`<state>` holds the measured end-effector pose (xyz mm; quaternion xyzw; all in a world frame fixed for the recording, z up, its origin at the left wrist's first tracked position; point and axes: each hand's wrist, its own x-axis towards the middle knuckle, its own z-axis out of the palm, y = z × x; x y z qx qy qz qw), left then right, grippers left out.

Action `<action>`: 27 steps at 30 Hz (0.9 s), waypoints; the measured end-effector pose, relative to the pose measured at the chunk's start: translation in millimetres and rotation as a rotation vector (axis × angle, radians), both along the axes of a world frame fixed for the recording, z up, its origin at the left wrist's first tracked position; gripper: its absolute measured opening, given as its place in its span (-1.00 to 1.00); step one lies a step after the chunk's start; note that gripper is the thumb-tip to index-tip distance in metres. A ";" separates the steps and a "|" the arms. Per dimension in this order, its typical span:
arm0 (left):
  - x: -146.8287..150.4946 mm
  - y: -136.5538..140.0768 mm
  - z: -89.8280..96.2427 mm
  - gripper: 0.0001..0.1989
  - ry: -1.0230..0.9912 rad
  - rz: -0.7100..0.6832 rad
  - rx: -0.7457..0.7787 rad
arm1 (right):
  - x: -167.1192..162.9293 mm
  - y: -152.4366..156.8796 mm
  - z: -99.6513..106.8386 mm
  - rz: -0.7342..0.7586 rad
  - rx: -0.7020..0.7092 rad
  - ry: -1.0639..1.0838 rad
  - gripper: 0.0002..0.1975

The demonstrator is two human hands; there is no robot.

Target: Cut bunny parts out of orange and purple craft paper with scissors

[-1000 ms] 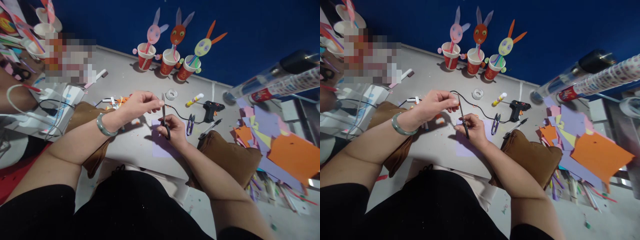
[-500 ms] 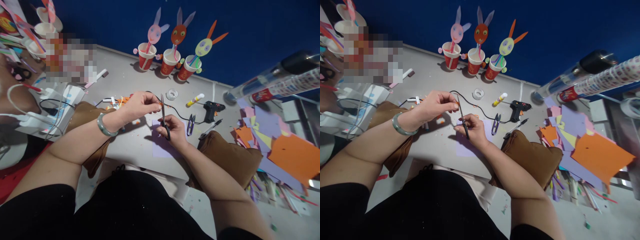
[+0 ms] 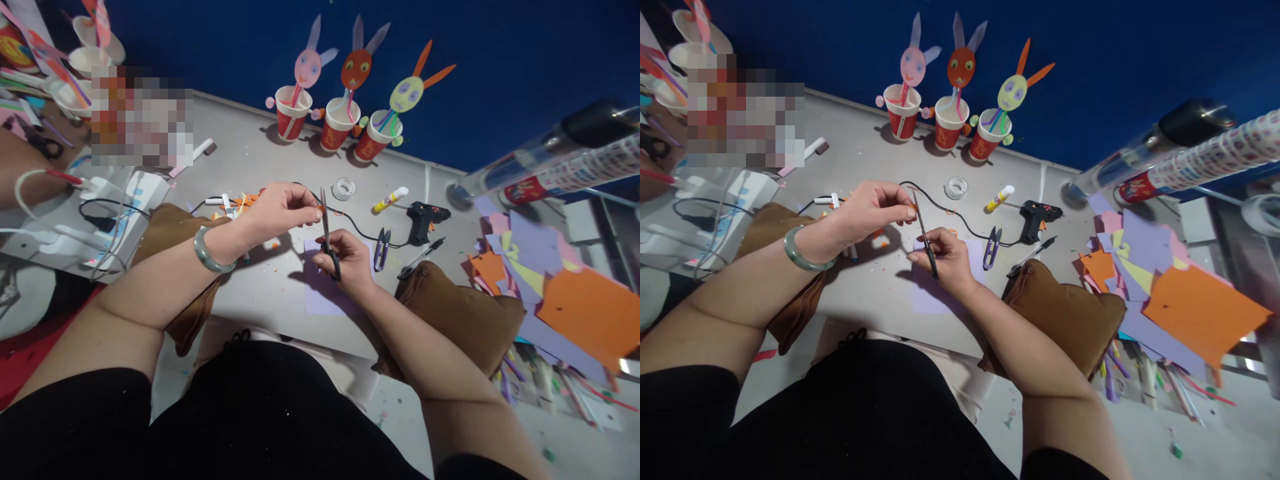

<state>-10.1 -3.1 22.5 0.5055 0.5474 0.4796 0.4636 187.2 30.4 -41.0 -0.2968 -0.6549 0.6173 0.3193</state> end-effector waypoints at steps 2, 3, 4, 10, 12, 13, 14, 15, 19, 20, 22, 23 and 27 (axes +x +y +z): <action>-0.1 0.0 -0.8 -0.92 -0.006 0.003 0.005 | -0.1 -0.1 0.3 0.000 0.005 0.000 -0.47; -0.2 0.1 -1.3 -0.93 -0.007 0.005 0.008 | -0.1 -0.1 0.3 -0.002 0.007 0.000 -0.47; -0.3 0.2 -1.9 -0.93 -0.008 0.006 0.012 | -0.1 -0.1 0.4 -0.001 0.006 -0.002 -0.47; -1.6 0.7 -3.7 -0.93 -0.016 0.010 0.024 | 0.3 0.3 -0.4 0.014 -0.005 0.003 -0.47; -1.9 0.8 -3.7 -0.94 -0.018 0.013 0.025 | 0.6 0.4 -1.1 0.016 -0.008 0.004 -0.47; -1.9 0.8 -3.7 -0.94 -0.019 0.014 0.025 | 0.7 0.5 -1.4 0.016 -0.008 0.003 -0.47; -1.8 0.9 -3.6 -0.94 -0.019 0.015 0.025 | 0.9 0.5 -1.7 0.014 -0.006 -0.001 -0.46; -1.8 1.0 -3.5 -0.94 -0.020 0.018 0.027 | 1.0 0.5 -1.8 0.012 -0.003 -0.005 -0.46; -1.7 1.1 -3.0 -0.94 -0.020 0.025 0.032 | 1.0 0.5 -1.4 0.006 0.003 -0.018 -0.46; -1.7 1.1 -2.9 -0.95 -0.020 0.027 0.032 | 0.9 0.5 -1.1 0.008 0.001 -0.016 -0.46; -1.8 1.0 -2.6 -0.95 -0.021 0.030 0.034 | 0.7 0.3 -0.4 0.010 0.000 -0.013 -0.46; -1.9 0.9 -2.5 -0.95 -0.023 0.030 0.036 | 0.6 0.2 -0.1 0.010 0.002 -0.012 -0.47; -2.4 0.7 -1.9 -0.96 -0.023 0.031 0.039 | 0.7 -0.3 0.4 0.005 0.004 -0.016 -0.48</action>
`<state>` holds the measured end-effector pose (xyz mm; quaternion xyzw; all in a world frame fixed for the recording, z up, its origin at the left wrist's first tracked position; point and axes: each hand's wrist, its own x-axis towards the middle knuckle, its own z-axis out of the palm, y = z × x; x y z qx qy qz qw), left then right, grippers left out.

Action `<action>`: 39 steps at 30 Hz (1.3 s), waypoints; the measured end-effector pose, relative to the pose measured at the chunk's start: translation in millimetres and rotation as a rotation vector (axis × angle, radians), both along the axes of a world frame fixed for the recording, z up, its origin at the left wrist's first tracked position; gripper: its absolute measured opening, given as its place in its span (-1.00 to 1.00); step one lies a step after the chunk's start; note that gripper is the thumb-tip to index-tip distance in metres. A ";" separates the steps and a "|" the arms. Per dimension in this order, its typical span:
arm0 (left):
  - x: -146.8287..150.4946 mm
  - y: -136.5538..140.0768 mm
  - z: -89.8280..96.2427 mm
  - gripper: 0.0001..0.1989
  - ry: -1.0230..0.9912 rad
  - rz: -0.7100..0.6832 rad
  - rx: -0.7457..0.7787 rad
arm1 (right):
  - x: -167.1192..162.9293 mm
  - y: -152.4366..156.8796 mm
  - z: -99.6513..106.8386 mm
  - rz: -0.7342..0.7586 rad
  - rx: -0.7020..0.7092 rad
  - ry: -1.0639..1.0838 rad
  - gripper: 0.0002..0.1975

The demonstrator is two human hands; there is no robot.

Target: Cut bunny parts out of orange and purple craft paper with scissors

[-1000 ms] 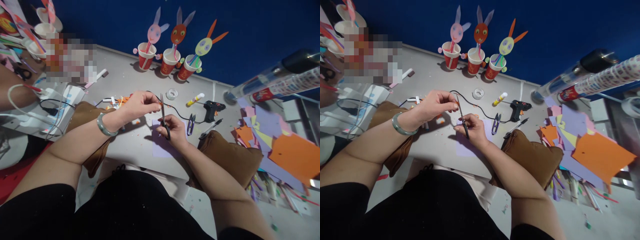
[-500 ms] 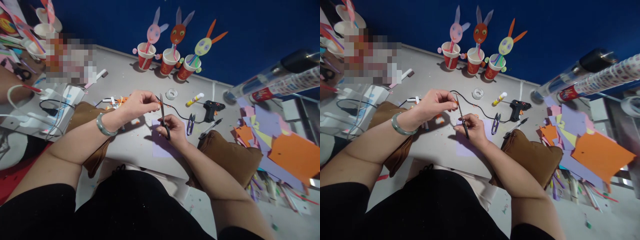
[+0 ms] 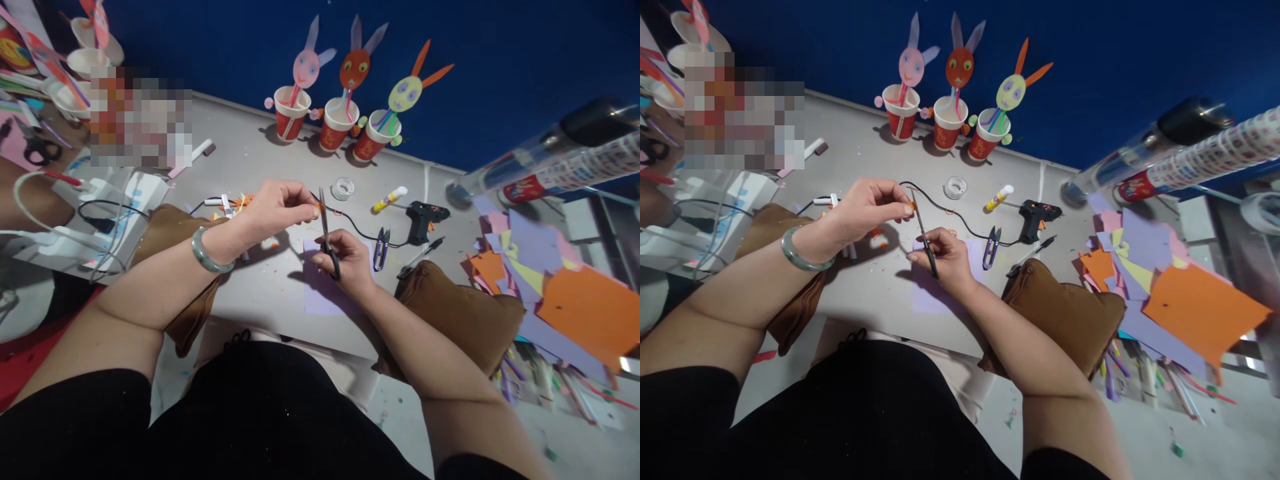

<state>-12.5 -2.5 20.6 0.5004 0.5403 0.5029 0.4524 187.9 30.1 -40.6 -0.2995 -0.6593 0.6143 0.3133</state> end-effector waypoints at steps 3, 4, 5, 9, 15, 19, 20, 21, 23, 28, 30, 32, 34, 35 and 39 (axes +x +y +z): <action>0.1 -0.5 1.7 -0.96 0.008 0.003 -0.006 | 0.0 0.0 -0.2 0.002 0.002 0.009 -0.49; 0.4 -0.7 2.3 -0.96 0.010 0.004 -0.007 | -0.1 0.0 -0.3 0.001 0.002 0.012 -0.49; 0.8 -0.8 2.8 -0.95 0.008 0.008 -0.007 | -0.1 0.0 -0.3 -0.001 0.000 0.013 -0.49; 2.6 -0.5 2.3 -0.74 -0.037 0.010 -0.001 | -0.6 0.0 0.0 -0.012 -0.013 0.002 -0.48; 0.8 0.6 -0.9 -0.77 -0.007 -0.041 -0.002 | -0.2 -0.1 0.2 -0.016 -0.023 -0.003 -0.47; -0.8 0.9 -1.3 -0.89 0.024 -0.024 -0.006 | 0.0 -0.1 0.3 -0.005 -0.014 -0.015 -0.46; -0.9 0.8 -1.2 -0.90 0.026 -0.021 -0.007 | 0.0 -0.1 0.4 -0.004 -0.013 -0.016 -0.46; -0.9 0.6 -1.1 -0.91 0.025 -0.018 -0.007 | 0.0 0.0 0.5 -0.002 -0.012 -0.016 -0.46; -0.7 0.2 -0.7 -0.91 0.023 -0.015 -0.002 | 0.1 0.1 0.6 -0.003 -0.012 -0.016 -0.46; -0.3 -0.5 0.1 -0.90 0.019 -0.007 0.004 | -0.1 0.1 -0.3 -0.003 -0.016 0.001 -0.46; -0.4 -0.3 -0.1 -0.91 0.018 -0.006 0.002 | -0.2 0.1 -0.5 0.001 -0.008 0.009 -0.47; -0.6 0.0 -0.2 -0.91 0.018 -0.003 0.003 | -0.2 0.0 -0.3 0.003 -0.002 0.002 -0.47; -0.8 0.2 -0.2 -0.91 0.018 0.001 0.005 | -0.1 0.0 0.1 0.000 -0.004 -0.008 -0.47; -0.9 0.1 0.0 -0.91 0.017 0.003 0.005 | -0.1 0.0 0.3 0.000 -0.007 -0.010 -0.47; -0.9 -0.6 1.4 -0.91 0.015 0.008 0.003 | 0.0 -0.2 1.3 0.000 -0.015 0.003 -0.48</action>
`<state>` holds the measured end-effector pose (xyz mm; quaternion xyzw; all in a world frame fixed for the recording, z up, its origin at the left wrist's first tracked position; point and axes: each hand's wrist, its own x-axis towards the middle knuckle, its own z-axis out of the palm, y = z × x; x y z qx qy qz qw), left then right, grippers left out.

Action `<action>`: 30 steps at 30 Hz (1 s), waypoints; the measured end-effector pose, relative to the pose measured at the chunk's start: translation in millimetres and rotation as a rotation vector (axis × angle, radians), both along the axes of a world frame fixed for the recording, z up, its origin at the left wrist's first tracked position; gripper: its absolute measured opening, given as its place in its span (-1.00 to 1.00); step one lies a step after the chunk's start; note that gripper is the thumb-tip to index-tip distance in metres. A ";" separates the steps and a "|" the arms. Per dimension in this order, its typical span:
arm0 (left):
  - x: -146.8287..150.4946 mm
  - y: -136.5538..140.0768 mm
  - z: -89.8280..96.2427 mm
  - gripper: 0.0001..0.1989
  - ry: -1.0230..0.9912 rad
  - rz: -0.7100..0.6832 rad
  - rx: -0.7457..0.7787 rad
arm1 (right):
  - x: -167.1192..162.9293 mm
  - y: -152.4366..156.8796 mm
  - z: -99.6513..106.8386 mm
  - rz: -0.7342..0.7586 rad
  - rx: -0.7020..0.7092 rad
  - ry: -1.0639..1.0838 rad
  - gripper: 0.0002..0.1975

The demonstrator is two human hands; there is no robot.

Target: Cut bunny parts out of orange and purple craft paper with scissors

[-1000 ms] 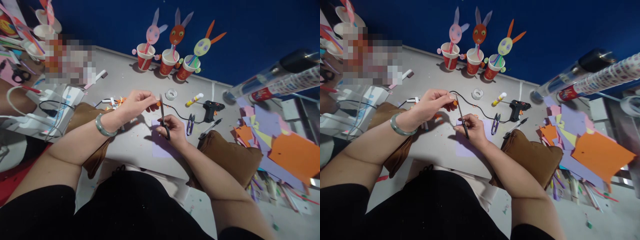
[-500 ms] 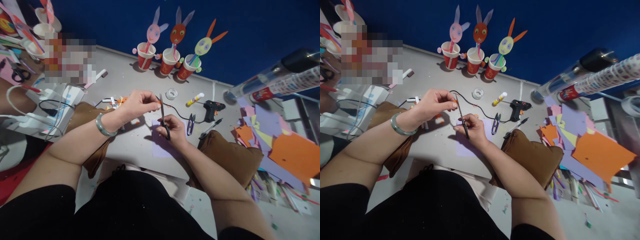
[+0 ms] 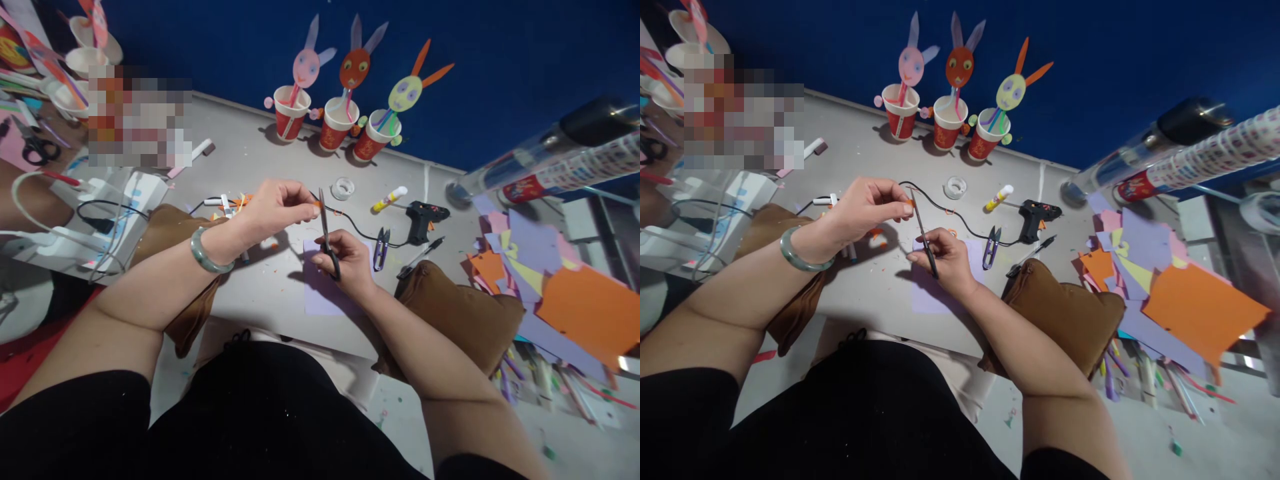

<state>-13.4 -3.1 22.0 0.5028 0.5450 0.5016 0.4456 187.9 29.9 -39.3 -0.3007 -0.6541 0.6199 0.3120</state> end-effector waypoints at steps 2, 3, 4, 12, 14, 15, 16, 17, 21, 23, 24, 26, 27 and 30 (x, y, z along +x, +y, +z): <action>0.2 -0.4 0.5 -0.92 -0.005 0.008 -0.003 | 0.1 -0.1 0.5 -0.004 -0.003 -0.005 -0.47; 0.3 -0.5 0.6 -0.92 -0.008 0.011 -0.004 | 0.1 -0.2 0.7 -0.007 -0.001 -0.012 -0.47; 0.4 -0.5 0.6 -0.92 -0.010 0.011 -0.006 | 0.2 -0.2 0.8 -0.010 0.001 -0.019 -0.46; 1.5 0.5 1.0 -0.90 0.010 -0.017 -0.004 | -0.2 1.2 -0.8 0.008 -0.029 -0.003 -0.44; 1.9 0.4 1.5 -0.90 0.013 -0.023 -0.006 | -0.2 1.3 -1.0 0.011 -0.031 0.000 -0.44; 2.0 0.3 1.8 -0.91 0.016 -0.023 -0.008 | -0.3 1.3 -1.0 0.013 -0.034 -0.004 -0.44; 2.1 0.2 2.0 -0.91 0.020 -0.022 -0.010 | -0.3 1.3 -0.9 0.014 -0.037 -0.009 -0.43; 2.2 0.1 2.2 -0.91 0.023 -0.021 -0.013 | -0.2 1.2 -0.9 0.015 -0.039 -0.013 -0.43; 1.9 0.2 2.4 -0.92 0.032 -0.023 -0.017 | -0.2 0.9 -0.6 0.013 -0.032 -0.009 -0.43; 1.6 0.4 2.1 -0.92 0.033 -0.027 -0.019 | -0.3 0.8 -0.1 0.014 -0.031 -0.006 -0.43; 1.3 0.6 1.9 -0.92 0.032 -0.026 -0.018 | -0.4 0.7 0.2 0.015 -0.028 -0.008 -0.44; 0.9 0.8 1.3 -0.91 0.027 -0.023 -0.016 | -0.7 0.6 0.9 0.016 -0.018 -0.015 -0.45; 0.8 0.9 1.0 -0.91 0.024 -0.021 -0.014 | -0.9 0.6 1.1 0.014 -0.014 -0.014 -0.45; 0.6 1.0 0.6 -0.92 0.014 -0.021 -0.008 | -1.3 0.6 1.2 0.015 -0.010 0.002 -0.45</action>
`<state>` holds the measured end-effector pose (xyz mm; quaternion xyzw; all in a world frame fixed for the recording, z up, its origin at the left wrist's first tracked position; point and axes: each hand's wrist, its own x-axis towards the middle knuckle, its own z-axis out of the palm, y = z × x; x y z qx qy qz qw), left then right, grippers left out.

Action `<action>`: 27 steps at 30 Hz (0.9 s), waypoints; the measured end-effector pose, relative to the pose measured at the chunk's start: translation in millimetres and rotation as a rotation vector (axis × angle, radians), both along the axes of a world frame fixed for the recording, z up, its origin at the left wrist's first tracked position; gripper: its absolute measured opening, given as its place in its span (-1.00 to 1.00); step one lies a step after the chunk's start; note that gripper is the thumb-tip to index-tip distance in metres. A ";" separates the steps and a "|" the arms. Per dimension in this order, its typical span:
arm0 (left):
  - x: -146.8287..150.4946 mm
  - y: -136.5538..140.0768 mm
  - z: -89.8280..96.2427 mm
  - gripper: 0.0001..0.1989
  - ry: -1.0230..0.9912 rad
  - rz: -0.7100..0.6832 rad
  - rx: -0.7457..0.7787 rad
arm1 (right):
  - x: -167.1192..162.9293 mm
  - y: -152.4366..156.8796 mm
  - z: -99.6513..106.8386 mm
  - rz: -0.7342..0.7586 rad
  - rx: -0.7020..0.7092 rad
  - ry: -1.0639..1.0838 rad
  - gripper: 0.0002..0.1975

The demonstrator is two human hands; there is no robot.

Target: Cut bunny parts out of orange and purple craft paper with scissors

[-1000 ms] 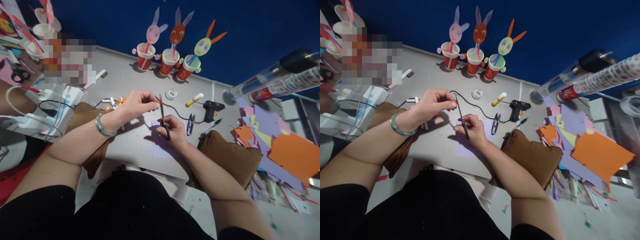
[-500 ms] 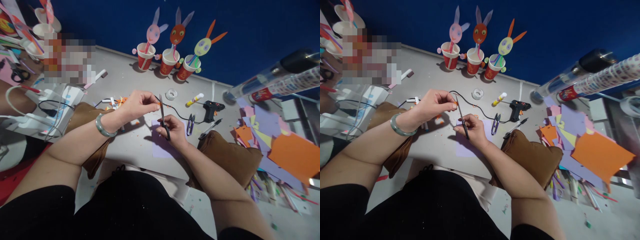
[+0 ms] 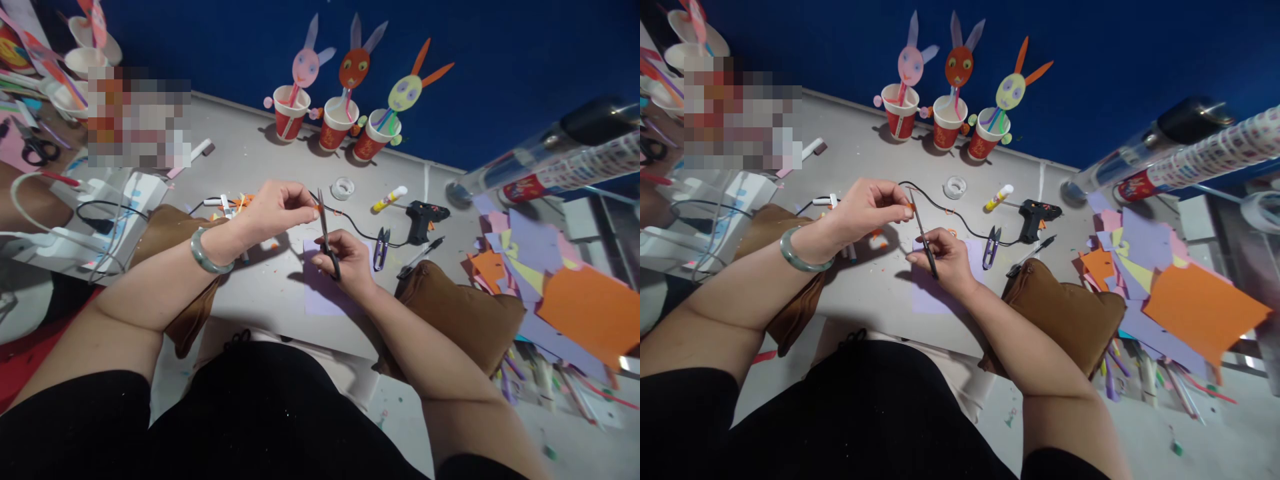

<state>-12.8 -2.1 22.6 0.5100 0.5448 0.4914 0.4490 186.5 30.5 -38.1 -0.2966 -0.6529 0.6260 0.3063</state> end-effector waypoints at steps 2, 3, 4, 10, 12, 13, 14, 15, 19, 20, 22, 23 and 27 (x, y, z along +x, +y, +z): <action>0.0 0.0 0.0 -0.93 -0.003 0.001 0.002 | 0.1 0.0 -0.3 0.002 -0.001 0.005 -0.46; -0.1 -0.1 0.1 -0.93 -0.003 0.002 0.003 | 0.3 0.0 -0.5 0.003 -0.001 0.003 -0.46; -0.2 -0.1 0.1 -0.93 -0.003 0.003 0.007 | 0.6 0.0 -0.7 0.001 -0.001 0.001 -0.46; -0.6 0.0 0.0 -0.93 -0.016 0.004 0.027 | 1.5 0.2 -2.2 0.001 0.000 0.000 -0.46; -0.6 0.1 -0.1 -0.92 -0.019 0.003 0.027 | 1.4 0.3 -2.5 0.005 0.001 0.009 -0.46; -0.6 0.2 -0.2 -0.93 -0.021 0.004 0.026 | 1.3 0.3 -2.6 0.005 0.002 0.011 -0.46; -0.6 0.2 -0.3 -0.92 -0.022 0.006 0.023 | 1.2 0.3 -2.6 0.004 0.003 0.010 -0.46; -0.8 0.2 -0.5 -0.92 -0.021 0.008 0.021 | 1.1 0.3 -2.7 0.004 0.004 0.008 -0.46; -1.3 -0.2 -0.5 -0.92 -0.012 0.019 0.014 | 0.7 0.1 -2.7 0.004 0.005 0.009 -0.47; -1.2 -0.4 -0.1 -0.92 -0.010 0.022 0.013 | 0.6 0.0 -2.7 0.003 0.005 0.015 -0.47; -0.7 -0.6 0.8 -0.93 -0.007 0.034 0.012 | 0.6 -0.1 -2.4 0.003 0.005 0.019 -0.47; -0.3 -0.7 1.2 -0.92 -0.009 0.041 0.014 | 0.7 -0.1 -2.2 0.000 0.005 0.016 -0.47; 0.5 -0.5 0.8 -0.74 -0.034 0.031 0.018 | 1.3 0.1 -1.3 -0.006 0.013 0.002 -0.47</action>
